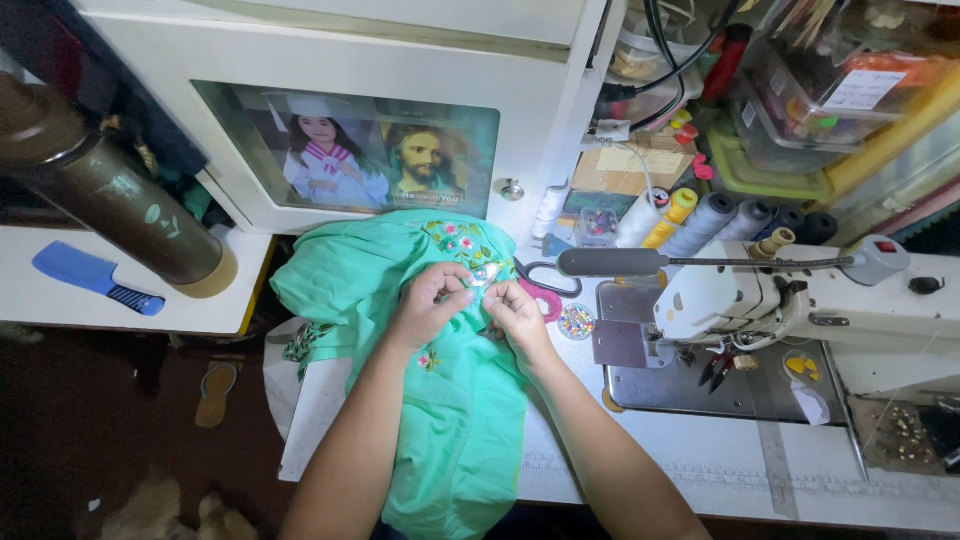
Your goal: The person is preparing an embroidered garment by aligning and pinning fabric layers at a sewing workstation.
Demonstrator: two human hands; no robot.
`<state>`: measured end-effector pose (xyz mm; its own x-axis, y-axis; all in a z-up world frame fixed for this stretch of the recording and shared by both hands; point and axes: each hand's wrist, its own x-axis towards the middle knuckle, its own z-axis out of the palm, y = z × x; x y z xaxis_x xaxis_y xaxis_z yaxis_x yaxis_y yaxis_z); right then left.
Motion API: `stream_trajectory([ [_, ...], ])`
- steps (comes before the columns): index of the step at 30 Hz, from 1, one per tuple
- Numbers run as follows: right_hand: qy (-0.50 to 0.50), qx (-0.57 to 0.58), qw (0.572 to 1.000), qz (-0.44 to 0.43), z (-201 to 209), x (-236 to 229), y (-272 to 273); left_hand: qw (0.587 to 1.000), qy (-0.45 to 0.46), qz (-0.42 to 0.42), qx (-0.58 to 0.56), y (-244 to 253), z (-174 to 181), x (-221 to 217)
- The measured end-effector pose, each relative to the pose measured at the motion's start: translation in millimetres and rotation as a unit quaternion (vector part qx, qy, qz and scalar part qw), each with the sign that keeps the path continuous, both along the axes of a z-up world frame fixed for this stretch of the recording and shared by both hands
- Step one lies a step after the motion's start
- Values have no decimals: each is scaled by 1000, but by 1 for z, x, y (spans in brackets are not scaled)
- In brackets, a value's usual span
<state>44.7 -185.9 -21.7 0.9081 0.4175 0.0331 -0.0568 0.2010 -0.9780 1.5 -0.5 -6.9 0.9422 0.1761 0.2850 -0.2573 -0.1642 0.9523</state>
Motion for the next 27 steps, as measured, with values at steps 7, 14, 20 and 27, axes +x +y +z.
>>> stream_trajectory([
  [7, -97, -106, 990, 10, -12, 8, -1, 1000, -23, 9, -2, -3, 15, -7],
  [14, -217, -257, 942, -18, -3, -4, 2, 996, 7, 79, 40, -5, 8, -2],
  [20, -227, -295, 928, -20, 15, -14, 3, 989, -30, 119, 87, -10, -3, 1],
  [27, -225, -252, 941, 1, -11, -2, -3, 982, -49, 148, 102, -11, -8, 4],
])
